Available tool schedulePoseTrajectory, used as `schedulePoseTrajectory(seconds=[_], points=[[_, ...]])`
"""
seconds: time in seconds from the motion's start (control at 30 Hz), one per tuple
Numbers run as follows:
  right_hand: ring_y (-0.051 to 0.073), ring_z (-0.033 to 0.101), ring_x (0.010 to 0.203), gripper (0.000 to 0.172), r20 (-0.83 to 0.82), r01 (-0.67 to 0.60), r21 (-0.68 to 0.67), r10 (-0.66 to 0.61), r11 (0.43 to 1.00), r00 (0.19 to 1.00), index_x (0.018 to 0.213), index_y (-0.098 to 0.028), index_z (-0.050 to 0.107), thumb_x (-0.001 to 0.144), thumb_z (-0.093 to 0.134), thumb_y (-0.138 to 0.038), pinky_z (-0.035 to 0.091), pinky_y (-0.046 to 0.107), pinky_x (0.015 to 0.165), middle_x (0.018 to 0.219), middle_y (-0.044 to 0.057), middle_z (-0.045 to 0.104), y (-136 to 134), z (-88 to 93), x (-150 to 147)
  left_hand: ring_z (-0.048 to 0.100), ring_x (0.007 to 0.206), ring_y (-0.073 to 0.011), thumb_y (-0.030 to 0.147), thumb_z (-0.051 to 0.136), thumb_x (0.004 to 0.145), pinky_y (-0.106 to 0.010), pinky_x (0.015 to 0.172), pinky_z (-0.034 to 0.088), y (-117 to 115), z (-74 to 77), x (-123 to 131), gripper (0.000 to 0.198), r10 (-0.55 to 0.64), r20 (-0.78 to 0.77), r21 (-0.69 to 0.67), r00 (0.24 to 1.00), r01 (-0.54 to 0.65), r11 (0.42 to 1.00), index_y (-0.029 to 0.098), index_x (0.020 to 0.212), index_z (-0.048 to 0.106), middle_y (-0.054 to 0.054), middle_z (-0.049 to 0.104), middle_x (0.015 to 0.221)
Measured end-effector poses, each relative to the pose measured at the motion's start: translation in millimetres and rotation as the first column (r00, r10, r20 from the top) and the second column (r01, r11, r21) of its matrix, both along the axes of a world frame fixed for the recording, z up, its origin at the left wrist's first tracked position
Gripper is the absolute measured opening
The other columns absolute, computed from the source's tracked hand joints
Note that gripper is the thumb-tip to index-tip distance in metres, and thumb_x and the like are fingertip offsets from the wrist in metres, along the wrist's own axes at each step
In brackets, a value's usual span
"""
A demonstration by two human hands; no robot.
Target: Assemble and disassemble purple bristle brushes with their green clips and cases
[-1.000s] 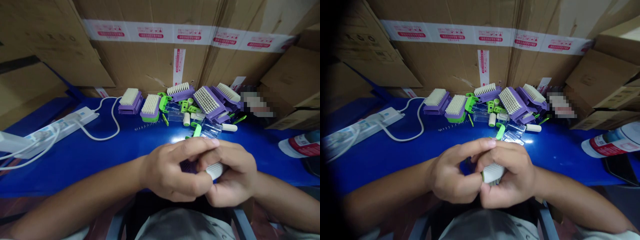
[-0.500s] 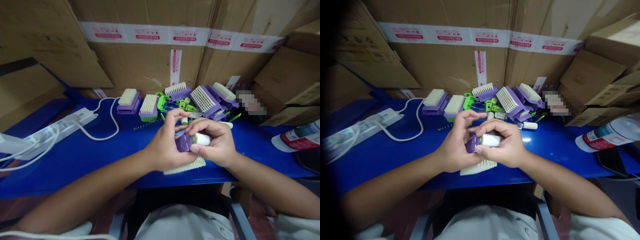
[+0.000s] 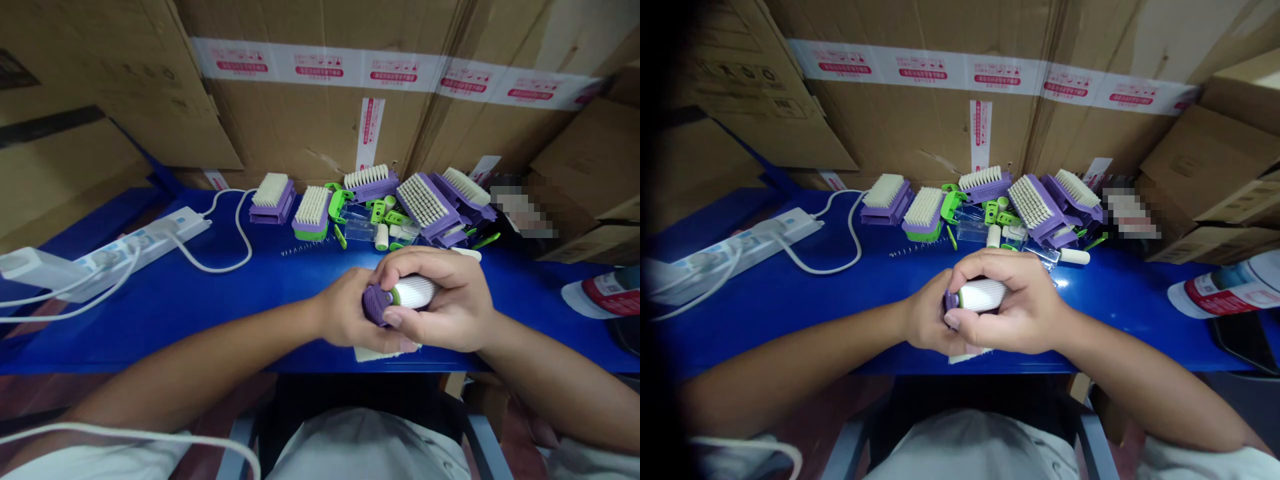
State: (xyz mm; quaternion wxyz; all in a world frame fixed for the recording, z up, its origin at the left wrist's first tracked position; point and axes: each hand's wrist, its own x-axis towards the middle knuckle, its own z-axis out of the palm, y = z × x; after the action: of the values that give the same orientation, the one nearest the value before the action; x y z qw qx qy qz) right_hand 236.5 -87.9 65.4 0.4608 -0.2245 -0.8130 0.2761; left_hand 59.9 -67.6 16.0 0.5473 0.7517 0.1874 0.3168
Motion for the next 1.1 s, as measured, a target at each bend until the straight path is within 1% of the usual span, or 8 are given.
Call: schedulePoseTrajectory(seconds=[0.13, 0.23, 0.33, 0.5, 0.67, 0.77, 0.93, 1.1], points=[[0.015, 0.072, 0.067, 0.015, -0.016, -0.004, 0.065, 0.005, 0.998, 1.000, 0.087, -0.020, 0.070, 0.075, 0.079, -0.019, 0.059, 0.024, 0.062, 0.078, 0.003, 0.076, -4, -1.6, -2, 0.046, 0.055, -0.0096, 0.040, 0.087, 0.061, -0.023, 0.049, 0.039, 0, -6.4, 5, 0.039, 0.017, 0.126, 0.139, 0.992, -0.035, 0.990, 0.018, 0.067, 0.055, 0.005, 0.051, 0.061], [0.015, 0.073, 0.067, 0.014, -0.013, -0.015, 0.075, 0.016, 0.997, 1.000, 0.087, -0.021, 0.070, 0.075, 0.077, -0.018, 0.060, 0.023, 0.062, 0.077, 0.003, 0.076, -7, -1.6, -1, 0.041, 0.051, -0.0085, 0.044, 0.085, 0.061, -0.025, 0.046, 0.035, -2, -9.6, 8, 0.043, 0.021, 0.197, 0.220, 0.980, -0.065, 0.973, 0.020, 0.063, 0.050, 0.006, 0.046, 0.057], [0.015, 0.074, 0.067, 0.014, -0.014, -0.018, 0.067, 0.019, 0.998, 1.000, 0.086, -0.021, 0.070, 0.074, 0.078, -0.019, 0.060, 0.022, 0.063, 0.077, 0.003, 0.076, -9, -1.5, 2, 0.042, 0.051, -0.0084, 0.046, 0.085, 0.061, -0.025, 0.049, 0.037, -4, -9.3, 8, 0.043, 0.024, 0.168, 0.236, 0.986, -0.064, 0.970, 0.020, 0.064, 0.051, 0.006, 0.049, 0.058], [0.013, 0.068, 0.061, 0.013, -0.070, -0.057, 0.021, 0.058, 0.998, 0.996, 0.084, -0.021, 0.069, 0.073, 0.077, -0.018, 0.062, 0.024, 0.063, 0.075, 0.002, 0.073, -13, -0.3, 3, 0.050, 0.057, -0.0113, 0.049, 0.084, 0.060, -0.026, 0.056, 0.043, -3, -5.1, 9, 0.044, 0.010, 0.123, 0.250, 0.992, -0.041, 0.967, 0.020, 0.063, 0.051, 0.004, 0.054, 0.061], [0.016, 0.073, 0.069, 0.015, -0.069, -0.056, 0.049, 0.059, 0.997, 0.996, 0.088, -0.022, 0.070, 0.076, 0.079, -0.019, 0.063, 0.026, 0.066, 0.080, 0.004, 0.075, -14, -1.6, 4, 0.051, 0.056, -0.0114, 0.050, 0.085, 0.061, -0.026, 0.055, 0.042, 0, -2.2, 9, 0.045, 0.012, 0.121, 0.313, 0.993, -0.050, 0.949, 0.020, 0.063, 0.051, 0.004, 0.055, 0.062], [0.018, 0.074, 0.072, 0.018, -0.073, -0.007, 0.090, 0.013, 0.996, 0.997, 0.092, -0.022, 0.072, 0.076, 0.081, -0.023, 0.062, 0.027, 0.066, 0.084, 0.005, 0.076, -7, -6.9, 6, 0.055, 0.060, -0.0123, 0.049, 0.086, 0.064, -0.025, 0.056, 0.044, 2, 1.3, 6, 0.044, 0.003, 0.051, 0.259, 0.999, -0.016, 0.966, 0.019, 0.065, 0.054, 0.004, 0.056, 0.064], [0.019, 0.074, 0.079, 0.019, -0.128, 0.025, 0.107, -0.011, 0.994, 0.992, 0.100, -0.020, 0.077, 0.082, 0.081, -0.026, 0.062, 0.030, 0.072, 0.090, 0.007, 0.077, 4, -17.2, 9, 0.059, 0.068, -0.0156, 0.045, 0.087, 0.067, -0.026, 0.063, 0.052, 7, 6.8, -1, 0.038, -0.069, 0.008, 0.074, 0.998, 0.068, 0.995, 0.019, 0.083, 0.064, 0.003, 0.060, 0.072], [0.020, 0.073, 0.084, 0.024, -0.098, 0.022, 0.080, -0.014, 0.997, 0.995, 0.109, -0.021, 0.079, 0.090, 0.076, -0.036, 0.061, 0.032, 0.075, 0.097, 0.008, 0.076, 7, -21.3, 16, 0.060, 0.072, -0.0159, 0.034, 0.092, 0.062, -0.026, 0.064, 0.053, 16, 3.3, -10, 0.046, -0.203, -0.039, -0.088, 0.978, 0.199, 0.976, 0.019, 0.097, 0.067, 0.002, 0.064, 0.082]])
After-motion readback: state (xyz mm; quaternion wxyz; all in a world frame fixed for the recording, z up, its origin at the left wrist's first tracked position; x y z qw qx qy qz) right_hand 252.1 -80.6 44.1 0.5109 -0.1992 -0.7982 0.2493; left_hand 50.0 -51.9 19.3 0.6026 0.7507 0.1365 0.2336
